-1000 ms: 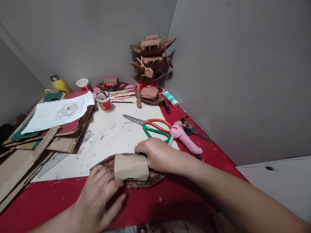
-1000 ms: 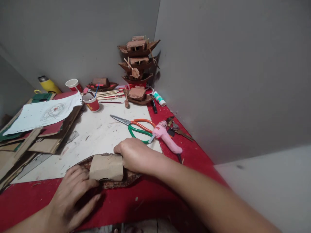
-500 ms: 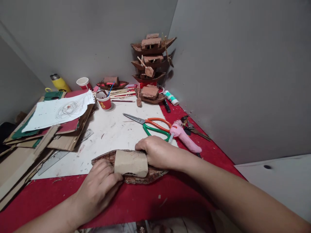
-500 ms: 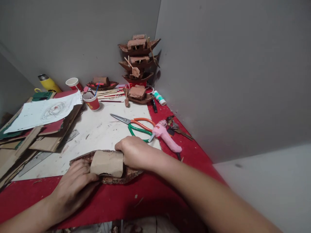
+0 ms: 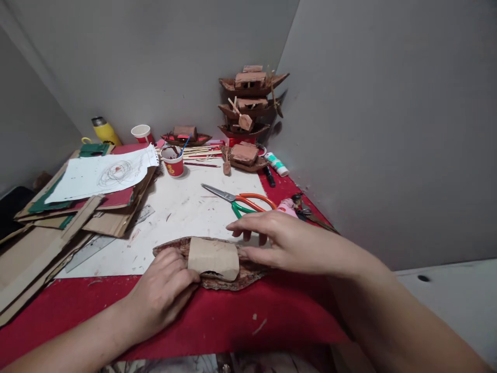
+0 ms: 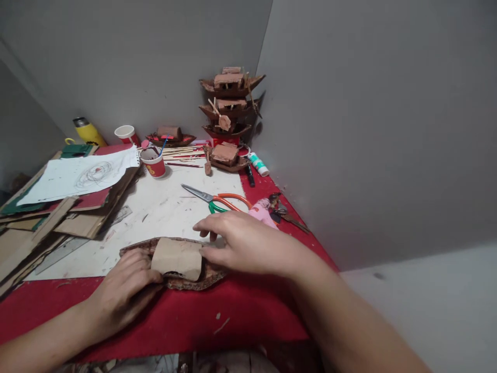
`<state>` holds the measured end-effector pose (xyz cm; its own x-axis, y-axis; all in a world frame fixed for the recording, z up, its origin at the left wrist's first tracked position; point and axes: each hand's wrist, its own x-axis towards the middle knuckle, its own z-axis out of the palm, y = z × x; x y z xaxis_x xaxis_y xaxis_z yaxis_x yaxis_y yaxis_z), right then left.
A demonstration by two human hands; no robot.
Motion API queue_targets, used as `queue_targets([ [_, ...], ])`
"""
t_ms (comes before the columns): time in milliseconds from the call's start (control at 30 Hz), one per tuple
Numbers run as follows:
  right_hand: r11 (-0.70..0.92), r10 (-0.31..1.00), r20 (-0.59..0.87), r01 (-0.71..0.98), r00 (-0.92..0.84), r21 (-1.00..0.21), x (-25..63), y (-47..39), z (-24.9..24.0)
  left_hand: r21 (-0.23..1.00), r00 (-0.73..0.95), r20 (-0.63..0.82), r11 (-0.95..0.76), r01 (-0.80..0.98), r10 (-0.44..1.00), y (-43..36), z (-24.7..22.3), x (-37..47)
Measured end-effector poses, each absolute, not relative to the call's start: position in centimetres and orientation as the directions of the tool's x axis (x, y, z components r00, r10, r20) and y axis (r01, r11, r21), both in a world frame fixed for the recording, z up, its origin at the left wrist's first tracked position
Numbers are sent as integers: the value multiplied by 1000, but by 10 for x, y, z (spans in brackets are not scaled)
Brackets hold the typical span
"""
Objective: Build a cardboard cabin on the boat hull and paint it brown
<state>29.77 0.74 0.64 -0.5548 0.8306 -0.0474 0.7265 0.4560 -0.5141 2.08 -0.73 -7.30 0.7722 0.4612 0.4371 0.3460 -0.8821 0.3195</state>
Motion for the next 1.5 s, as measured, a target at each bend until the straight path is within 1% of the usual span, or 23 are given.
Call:
queue_targets([
  [67, 486, 847, 47, 734, -530, -473, 291, -4, 8, 310, 770, 446, -886, 345, 456, -8, -73, 21],
  [133, 514, 842, 94, 737, -531, -440, 282, -12, 6, 312, 767, 448, -884, 347, 459, -8, -71, 22],
  [367, 560, 792, 49, 692, -609, -455, 266, -13, -11, 346, 768, 421, -868, 356, 483, -6, -68, 22],
  [500, 554, 787, 19, 693, -617, -462, 267, -8, -15, 357, 765, 419, -863, 356, 489, -3, -66, 23],
  [633, 538, 796, -1, 708, -606, -458, 267, -7, -16, 409, 744, 417, -839, 359, 522, -2, -67, 24],
  [900, 558, 787, 13, 703, -616, -440, 265, -9, -19, 401, 709, 478, -848, 348, 517, -3, -74, 20],
  [1067, 569, 786, 41, 696, -616, -439, 266, -10, -19, 401, 701, 465, -835, 378, 541, -3, -71, 25],
  [1133, 574, 795, 83, 702, -601, -421, 270, -13, -18, 405, 689, 466, -826, 392, 556, -4, -70, 26],
  [1167, 578, 802, 129, 704, -583, -412, 273, -17, -18, 410, 677, 472, -820, 398, 565, -4, -69, 25],
  [1233, 580, 814, 280, 702, -509, -413, 279, -28, -19, 437, 631, 488, -795, 422, 603, -4, -68, 24],
  [1300, 575, 805, 465, 676, -368, -461, 285, -44, -23, 500, 556, 483, -734, 460, 677, -4, -67, 21],
  [1333, 567, 797, 535, 654, -281, -502, 285, -53, -27, 540, 510, 469, -691, 481, 721, -3, -65, 20],
  [1367, 546, 800, 569, 628, -194, -554, 285, -62, -32, 581, 463, 448, -643, 499, 765, -3, -64, 18],
  [1400, 519, 812, 571, 594, -118, -615, 282, -70, -38, 617, 423, 423, -597, 513, 801, -3, -62, 17],
  [1433, 468, 845, 532, 558, -54, -686, 278, -76, -44, 644, 390, 401, -558, 523, 829, -3, -61, 16],
  [1500, 350, 913, 407, 454, 30, -819, 267, -84, -56, 670, 364, 374, -520, 530, 853, -3, -58, 16],
])
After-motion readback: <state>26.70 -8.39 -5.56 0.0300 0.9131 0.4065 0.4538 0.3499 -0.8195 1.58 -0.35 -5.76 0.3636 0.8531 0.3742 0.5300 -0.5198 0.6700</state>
